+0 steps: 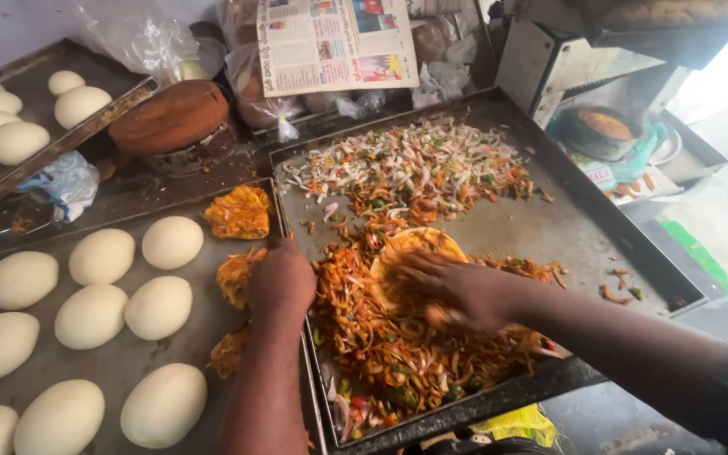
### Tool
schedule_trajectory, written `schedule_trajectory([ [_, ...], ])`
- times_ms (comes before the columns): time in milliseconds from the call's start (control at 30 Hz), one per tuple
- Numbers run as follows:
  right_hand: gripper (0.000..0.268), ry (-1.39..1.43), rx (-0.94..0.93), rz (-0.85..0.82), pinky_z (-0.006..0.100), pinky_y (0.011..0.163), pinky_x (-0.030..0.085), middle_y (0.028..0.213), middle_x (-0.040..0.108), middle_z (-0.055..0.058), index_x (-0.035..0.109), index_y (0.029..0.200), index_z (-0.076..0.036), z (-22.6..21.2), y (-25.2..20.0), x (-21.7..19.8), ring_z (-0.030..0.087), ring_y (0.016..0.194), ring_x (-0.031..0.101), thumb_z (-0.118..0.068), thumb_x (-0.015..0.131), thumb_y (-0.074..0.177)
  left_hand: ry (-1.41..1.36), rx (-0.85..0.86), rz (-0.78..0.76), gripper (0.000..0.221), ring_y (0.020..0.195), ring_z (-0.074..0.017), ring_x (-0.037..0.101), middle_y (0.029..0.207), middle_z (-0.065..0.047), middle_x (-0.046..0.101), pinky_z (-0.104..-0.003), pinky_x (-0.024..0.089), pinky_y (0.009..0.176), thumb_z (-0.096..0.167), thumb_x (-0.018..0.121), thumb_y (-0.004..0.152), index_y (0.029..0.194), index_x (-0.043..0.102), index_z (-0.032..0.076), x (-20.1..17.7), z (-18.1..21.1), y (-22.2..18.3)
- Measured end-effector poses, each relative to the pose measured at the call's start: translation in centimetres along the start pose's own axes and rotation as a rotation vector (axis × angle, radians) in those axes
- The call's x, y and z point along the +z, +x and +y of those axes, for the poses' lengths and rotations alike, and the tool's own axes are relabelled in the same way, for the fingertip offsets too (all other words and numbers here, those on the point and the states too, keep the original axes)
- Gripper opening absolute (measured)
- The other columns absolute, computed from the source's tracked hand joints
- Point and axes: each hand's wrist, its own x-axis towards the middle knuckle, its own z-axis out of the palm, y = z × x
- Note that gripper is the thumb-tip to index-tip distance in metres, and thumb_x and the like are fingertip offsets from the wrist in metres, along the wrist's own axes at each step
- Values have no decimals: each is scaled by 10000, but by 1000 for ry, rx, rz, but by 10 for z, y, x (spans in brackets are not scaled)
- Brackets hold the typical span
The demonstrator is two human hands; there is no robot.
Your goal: The person flattens round dough balls by hand on a metal tray, presses each flattened dough piece into a tray of spiced shredded vegetable mixture to coat it, and places the coated dough pieces back onto the tray alongside already coated pieces, working through the batch one at a time.
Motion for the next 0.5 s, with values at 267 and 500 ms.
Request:
schedule_trajectory([
  [267, 782, -343, 320, -326, 495, 1211, 230, 1668, 152, 207, 260, 1638, -234, -51, -21, -38, 397, 1525, 168, -593, 463, 974, -48, -34, -40, 292, 1005, -448, 718, 1037, -255, 737, -564, 580, 872, 168, 508, 981, 1165, 632, -22, -6, 6, -8],
  [500, 836, -412, 218, -93, 509, 1193, 255, 1674, 181, 238, 312, 1546, -22, 29, 16, -9, 453, 1491, 251, -637, 489, 1008, -46, -27, -37, 276, 997, -449, 716, 1062, -266, 723, -570, 584, 846, 155, 512, 986, 1165, 613, -30, -5, 5, -3],
])
